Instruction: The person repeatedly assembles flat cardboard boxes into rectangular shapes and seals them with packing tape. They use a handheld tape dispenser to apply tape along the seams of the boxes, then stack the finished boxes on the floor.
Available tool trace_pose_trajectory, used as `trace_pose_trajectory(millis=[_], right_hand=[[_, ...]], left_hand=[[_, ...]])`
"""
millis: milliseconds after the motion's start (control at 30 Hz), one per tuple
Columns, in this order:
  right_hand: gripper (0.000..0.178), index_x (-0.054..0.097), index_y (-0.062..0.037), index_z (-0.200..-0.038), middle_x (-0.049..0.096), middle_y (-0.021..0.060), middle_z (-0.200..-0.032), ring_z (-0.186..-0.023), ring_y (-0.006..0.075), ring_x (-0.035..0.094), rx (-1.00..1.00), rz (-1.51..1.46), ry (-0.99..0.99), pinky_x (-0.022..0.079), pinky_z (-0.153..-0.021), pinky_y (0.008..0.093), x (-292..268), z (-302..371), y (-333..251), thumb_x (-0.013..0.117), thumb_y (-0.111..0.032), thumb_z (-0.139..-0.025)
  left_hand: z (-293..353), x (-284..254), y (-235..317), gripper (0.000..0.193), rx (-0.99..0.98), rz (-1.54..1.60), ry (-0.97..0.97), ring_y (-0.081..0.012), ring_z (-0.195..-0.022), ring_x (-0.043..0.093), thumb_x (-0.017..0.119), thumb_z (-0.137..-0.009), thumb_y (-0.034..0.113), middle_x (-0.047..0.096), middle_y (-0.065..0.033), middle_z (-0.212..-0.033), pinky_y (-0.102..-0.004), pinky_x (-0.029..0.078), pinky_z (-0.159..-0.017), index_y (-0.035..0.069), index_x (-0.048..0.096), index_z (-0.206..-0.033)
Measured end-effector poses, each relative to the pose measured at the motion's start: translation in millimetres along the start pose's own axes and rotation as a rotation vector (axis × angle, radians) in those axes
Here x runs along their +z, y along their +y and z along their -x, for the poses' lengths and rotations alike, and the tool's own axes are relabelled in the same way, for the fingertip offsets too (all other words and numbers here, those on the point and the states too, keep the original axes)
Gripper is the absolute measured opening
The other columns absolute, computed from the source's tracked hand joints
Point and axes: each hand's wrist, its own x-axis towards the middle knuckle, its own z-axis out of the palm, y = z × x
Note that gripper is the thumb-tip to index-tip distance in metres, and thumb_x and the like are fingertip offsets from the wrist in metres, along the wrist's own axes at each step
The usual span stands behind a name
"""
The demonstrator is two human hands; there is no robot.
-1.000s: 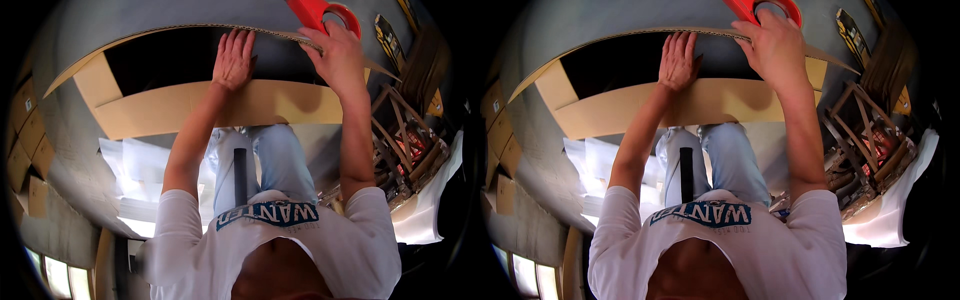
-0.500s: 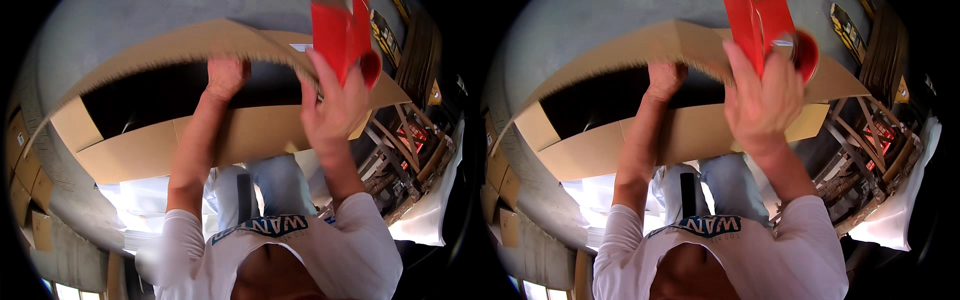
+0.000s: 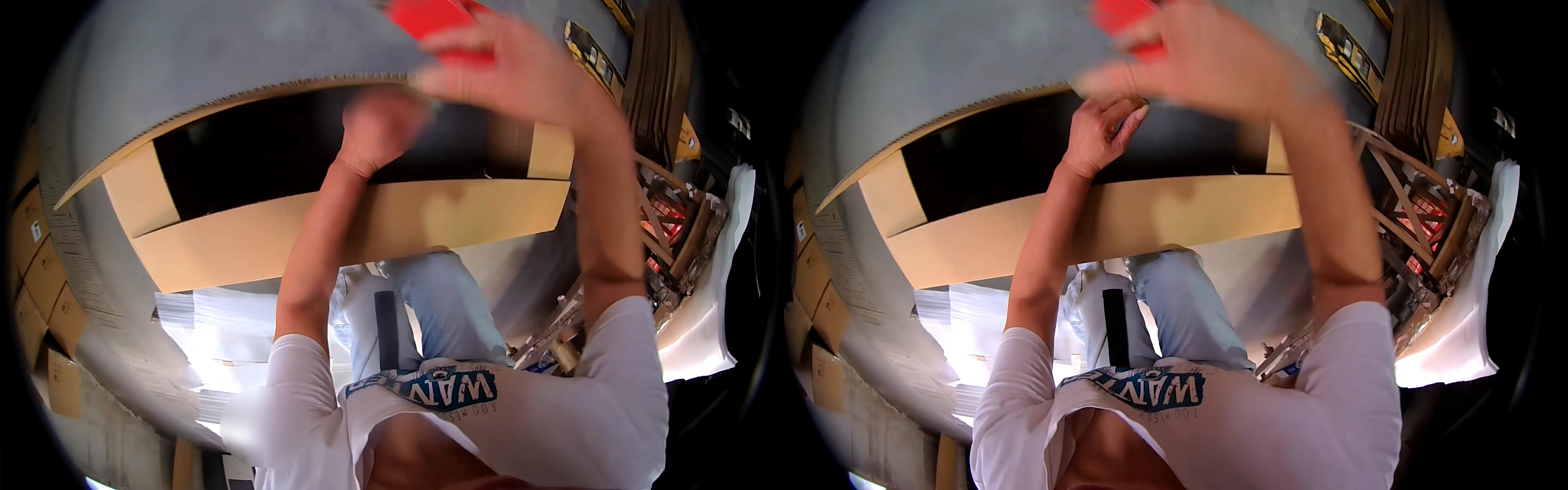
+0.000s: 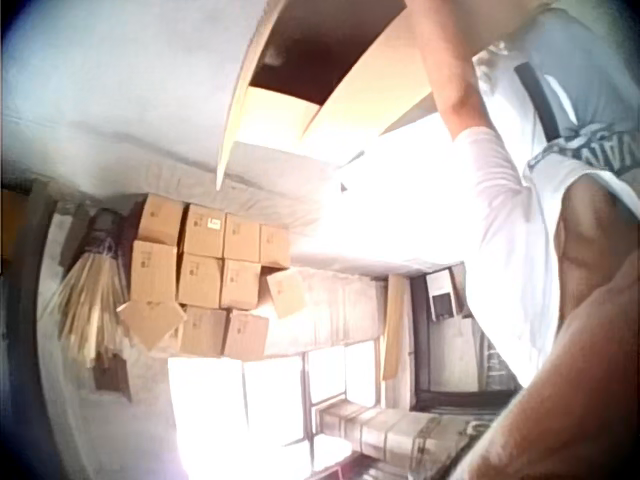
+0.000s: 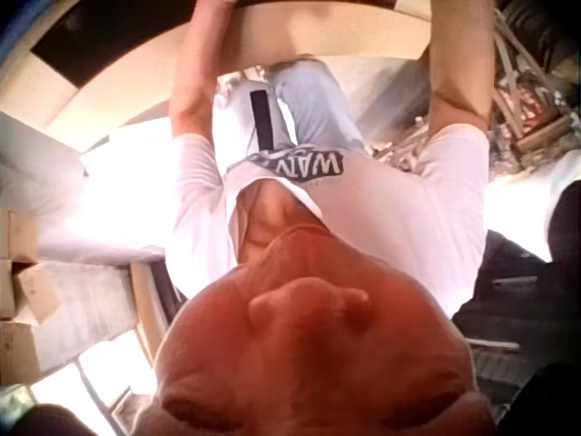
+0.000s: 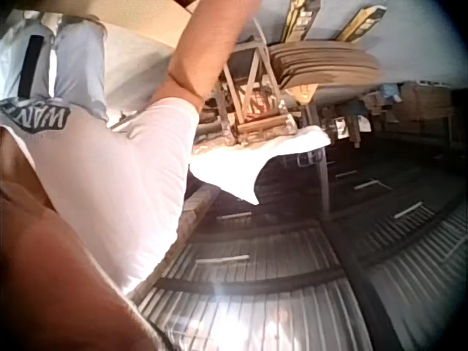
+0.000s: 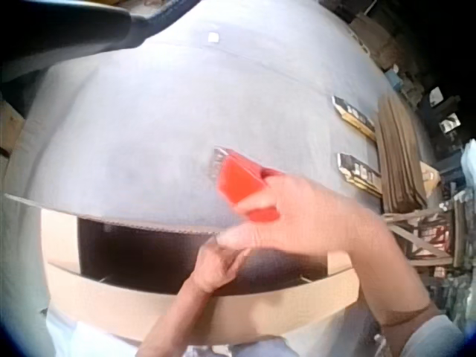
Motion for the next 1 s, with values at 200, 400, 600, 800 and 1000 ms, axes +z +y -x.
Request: trace_pose_trajectory(millis=[200, 400, 600, 800, 1000], right_hand=[[0.037, 0.069, 0.0016, -0.089, 0.062, 0.0177, -0.086, -0.084, 0.0274, 0.060, -0.122, -0.109, -0.204, 0.048, -0.075, 0.0377, 57.1, -68.8, -30.8, 0.059, -0.034, -0.092], [0.039, 0.068, -0.0006, -0.104, 0.060, 0.0181, -0.090, -0.088, 0.0267, 0.057, -0.384, -0.322, 0.020, 0.045, -0.079, 0.0359, -8.5, -31.4, -2.7, 0.060, -0.037, -0.093], [0.038, 0.067, -0.0014, -0.109, 0.065, 0.0156, -0.095, -0.088, 0.0237, 0.063, 0.294, 0.267, -0.042, 0.047, -0.078, 0.0322, -38.1, -2.8, 48.0, 0.066, -0.033, -0.088], [0.044, 0.068, -0.0025, -0.084, 0.055, 0.0190, -0.066, -0.068, 0.0346, 0.058, 0.260, 0.006, 0.616, 0.047, -0.067, 0.0387, 49.2, 59.1, 74.2, 0.056, -0.044, -0.093], [0.025, 0.068, -0.0033, -0.094, 0.062, 0.0163, -0.089, -0.082, 0.0343, 0.059, 0.230, -0.064, 0.629, 0.047, -0.073, 0.0409, 55.4, 45.7, 57.6, 0.067, -0.027, -0.086]], left_hand=[[19.9, 5.0, -27.0, 0.014, -0.218, 0.061, 0.022, -0.0316, -0.082, 0.064, 0.064, -0.090, 0.020, 0.068, -0.0096, -0.086, -0.0379, 0.050, -0.074, 0.008, 0.069, -0.095], [-10.8, -6.1, -1.6, 0.027, -0.077, 0.224, 0.109, -0.0304, -0.090, 0.063, 0.064, -0.090, 0.014, 0.068, -0.0105, -0.100, -0.0368, 0.049, -0.082, 0.012, 0.063, -0.117], [-12.3, -9.0, 2.5, 0.030, -0.111, 0.256, 0.018, -0.0316, -0.103, 0.059, 0.061, -0.092, 0.017, 0.065, -0.0083, -0.111, -0.0382, 0.046, -0.089, 0.013, 0.060, -0.122], [-37.8, 24.2, 36.6, 0.025, -0.052, 0.388, -0.400, -0.0347, -0.102, 0.059, 0.057, -0.093, 0.020, 0.067, -0.0134, -0.107, -0.0422, 0.048, -0.088, 0.017, 0.064, -0.117], [-19.3, 78.1, 14.5, 0.026, -0.320, 0.498, -0.104, -0.0329, -0.101, 0.061, 0.060, -0.093, 0.025, 0.066, -0.0145, -0.110, -0.0386, 0.049, -0.087, 0.008, 0.065, -0.112]])
